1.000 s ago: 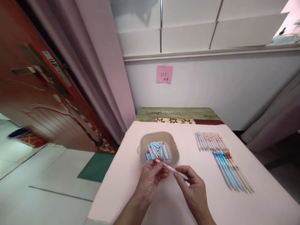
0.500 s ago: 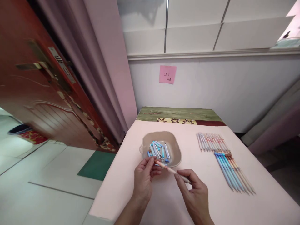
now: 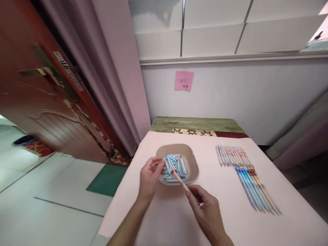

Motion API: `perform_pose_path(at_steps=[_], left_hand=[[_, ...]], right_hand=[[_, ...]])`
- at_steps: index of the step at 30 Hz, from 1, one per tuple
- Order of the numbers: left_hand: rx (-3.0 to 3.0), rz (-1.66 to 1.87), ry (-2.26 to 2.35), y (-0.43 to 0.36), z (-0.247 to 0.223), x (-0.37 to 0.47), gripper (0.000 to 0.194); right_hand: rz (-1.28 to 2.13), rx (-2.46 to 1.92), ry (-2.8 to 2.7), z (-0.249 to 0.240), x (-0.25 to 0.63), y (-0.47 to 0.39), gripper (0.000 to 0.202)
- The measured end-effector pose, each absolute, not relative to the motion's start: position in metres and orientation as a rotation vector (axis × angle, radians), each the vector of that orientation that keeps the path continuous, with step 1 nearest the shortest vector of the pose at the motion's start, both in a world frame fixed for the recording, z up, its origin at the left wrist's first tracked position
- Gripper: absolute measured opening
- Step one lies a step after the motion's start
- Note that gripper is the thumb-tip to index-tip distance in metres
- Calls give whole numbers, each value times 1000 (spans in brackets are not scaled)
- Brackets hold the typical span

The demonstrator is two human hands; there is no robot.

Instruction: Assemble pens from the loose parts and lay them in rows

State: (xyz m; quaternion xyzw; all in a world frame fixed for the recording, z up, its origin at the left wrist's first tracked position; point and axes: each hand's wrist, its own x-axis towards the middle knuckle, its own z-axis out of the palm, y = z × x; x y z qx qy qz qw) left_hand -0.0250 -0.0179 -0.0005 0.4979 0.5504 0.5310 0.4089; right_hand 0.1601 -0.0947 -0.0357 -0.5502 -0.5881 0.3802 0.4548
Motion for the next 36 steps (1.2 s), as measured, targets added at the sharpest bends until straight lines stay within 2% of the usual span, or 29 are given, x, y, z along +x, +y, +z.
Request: perform_pose_path(at_steps=[2,6,13,20,26,29,32,36], left_hand=[[1704,1221,1618,1,5,-31,12],[2402,320,1924,29,-3,-23,21],[2393,95,1972,53,-31,-5,29],[2305,132,1998,54,-28,3,27],[2182,396,1961,34,3,3,18],[1436,906,1414,11,16,5,17],[906,1028,1081,-8,20,8,26],[746,1078,1017,-16,19,8,29]], right_hand=[[984,-1382,-1346,-36,162,-92,30],[1099,-1342,-1134,-36,167,-87,39],[1165,-1303,-1027,-29,180,-87,41],[1175,-1304,-992,-26,189,-86,38],[1100,-1324,-1052,-28,199,-87,37],[1031,-1355,-1116,-28,204,-87,35],[971,-1390,-1183,-24,205,-88,33],[856,-1432,-1207,-18,202,-89,34]])
